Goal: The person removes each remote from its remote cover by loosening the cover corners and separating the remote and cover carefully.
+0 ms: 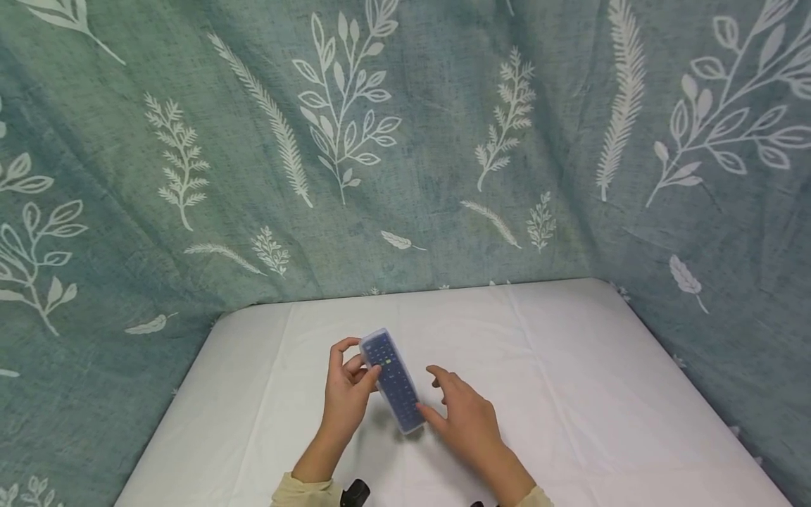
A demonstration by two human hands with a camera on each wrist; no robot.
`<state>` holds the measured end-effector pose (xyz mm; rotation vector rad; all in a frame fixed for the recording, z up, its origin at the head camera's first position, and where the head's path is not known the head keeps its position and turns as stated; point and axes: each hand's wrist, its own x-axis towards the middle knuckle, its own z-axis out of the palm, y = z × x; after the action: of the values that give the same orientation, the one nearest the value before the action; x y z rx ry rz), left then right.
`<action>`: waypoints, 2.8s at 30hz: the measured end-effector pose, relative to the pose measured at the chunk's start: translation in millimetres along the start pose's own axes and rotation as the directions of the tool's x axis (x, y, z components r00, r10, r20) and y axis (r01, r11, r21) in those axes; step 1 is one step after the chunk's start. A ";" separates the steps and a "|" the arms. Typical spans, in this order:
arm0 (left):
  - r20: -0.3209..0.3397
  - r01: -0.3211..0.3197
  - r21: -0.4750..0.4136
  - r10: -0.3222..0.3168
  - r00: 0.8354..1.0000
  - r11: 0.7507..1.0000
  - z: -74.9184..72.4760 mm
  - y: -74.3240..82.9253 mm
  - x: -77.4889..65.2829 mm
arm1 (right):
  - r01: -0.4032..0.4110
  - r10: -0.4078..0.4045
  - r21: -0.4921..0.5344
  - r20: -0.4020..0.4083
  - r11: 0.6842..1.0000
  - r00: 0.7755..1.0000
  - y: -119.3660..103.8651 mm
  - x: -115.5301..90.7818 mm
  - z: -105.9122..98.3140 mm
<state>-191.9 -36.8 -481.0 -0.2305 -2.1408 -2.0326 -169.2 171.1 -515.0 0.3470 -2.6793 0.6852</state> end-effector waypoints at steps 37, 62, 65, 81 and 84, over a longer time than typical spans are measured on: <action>0.072 -0.027 0.166 0.015 0.997 0.986 7.5 -25.2 -1.6 | 0.032 -0.026 0.193 -0.035 0.981 0.999 -18.0 29.9 6.5; 0.082 -0.014 0.282 -0.010 0.997 0.959 9.1 -33.9 -11.9 | -0.003 -0.004 0.307 0.022 0.952 1.000 -8.8 18.1 14.8; 0.083 -0.033 0.278 0.010 0.996 0.960 9.6 -33.1 -11.6 | 0.027 -0.022 0.313 -0.020 0.949 1.000 -8.0 17.1 14.9; 0.118 -0.065 0.249 0.036 0.992 0.966 4.8 -31.9 -12.6 | 0.265 -0.211 0.249 -0.222 0.932 0.952 0.5 18.3 16.7; 0.080 -0.036 0.246 0.017 0.997 0.969 3.8 -32.0 -13.0 | 0.281 -0.225 0.232 -0.242 0.931 0.944 1.3 18.9 16.4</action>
<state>-186.8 -34.6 -515.2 -0.3035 -2.3962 -1.7464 -191.2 161.2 -521.6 0.6412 -2.2909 0.9404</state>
